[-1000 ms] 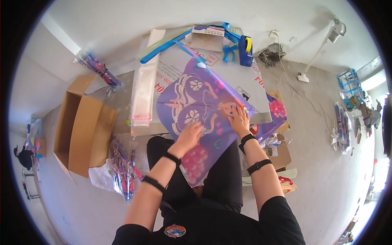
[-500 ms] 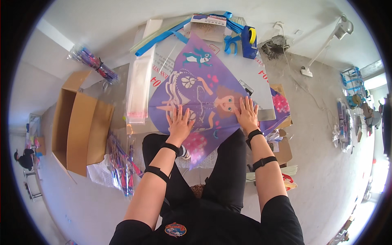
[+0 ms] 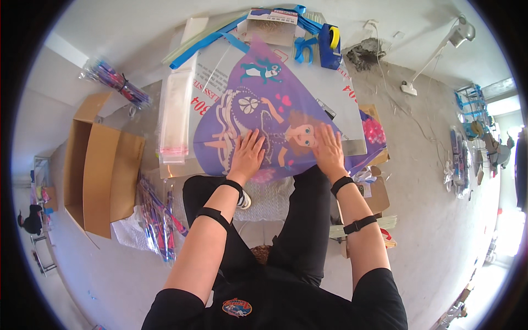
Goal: Assembling a colorful kite by unfolding it and attaching string.
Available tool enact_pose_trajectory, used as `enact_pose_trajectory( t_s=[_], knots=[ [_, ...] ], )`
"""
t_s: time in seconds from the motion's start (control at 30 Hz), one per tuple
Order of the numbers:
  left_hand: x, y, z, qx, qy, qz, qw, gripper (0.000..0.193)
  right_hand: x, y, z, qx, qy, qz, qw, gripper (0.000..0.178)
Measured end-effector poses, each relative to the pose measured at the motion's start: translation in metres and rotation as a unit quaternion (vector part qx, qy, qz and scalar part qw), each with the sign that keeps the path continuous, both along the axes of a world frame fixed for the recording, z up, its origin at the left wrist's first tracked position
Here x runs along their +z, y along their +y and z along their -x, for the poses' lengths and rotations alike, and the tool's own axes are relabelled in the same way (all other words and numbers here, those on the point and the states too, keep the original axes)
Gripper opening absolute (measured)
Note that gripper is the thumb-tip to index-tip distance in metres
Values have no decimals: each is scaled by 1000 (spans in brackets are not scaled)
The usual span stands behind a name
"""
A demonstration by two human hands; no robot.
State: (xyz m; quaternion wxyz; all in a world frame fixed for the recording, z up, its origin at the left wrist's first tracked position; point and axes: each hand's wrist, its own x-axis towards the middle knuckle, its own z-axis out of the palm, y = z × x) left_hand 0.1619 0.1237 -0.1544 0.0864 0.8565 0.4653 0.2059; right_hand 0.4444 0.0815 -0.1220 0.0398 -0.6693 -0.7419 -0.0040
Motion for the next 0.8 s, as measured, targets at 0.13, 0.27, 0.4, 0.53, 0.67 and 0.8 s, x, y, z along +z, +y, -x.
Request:
enact_pose_trajectory(
  t_s=[0.13,0.27,0.4,0.53,0.67,0.8],
  knots=[
    [9,0,-7,1,26,11,1000,39,0,-4,29,86,67,-13,994,61],
    [8,7,-14,16,88,53,995,42,-12,-8,40,69,60,-3,996,59],
    [1,6,-17,-17,16,42,999,43,-9,-5,42,61,71,12,995,60],
    [0,2,-26,3,35,23,999,44,-6,0,52,72,104,12,992,60],
    [2,2,-25,7,51,14,999,45,-15,9,76,87,126,-10,988,60],
    [2,2,-27,16,65,27,997,47,-18,8,65,86,120,3,989,60]
  ],
)
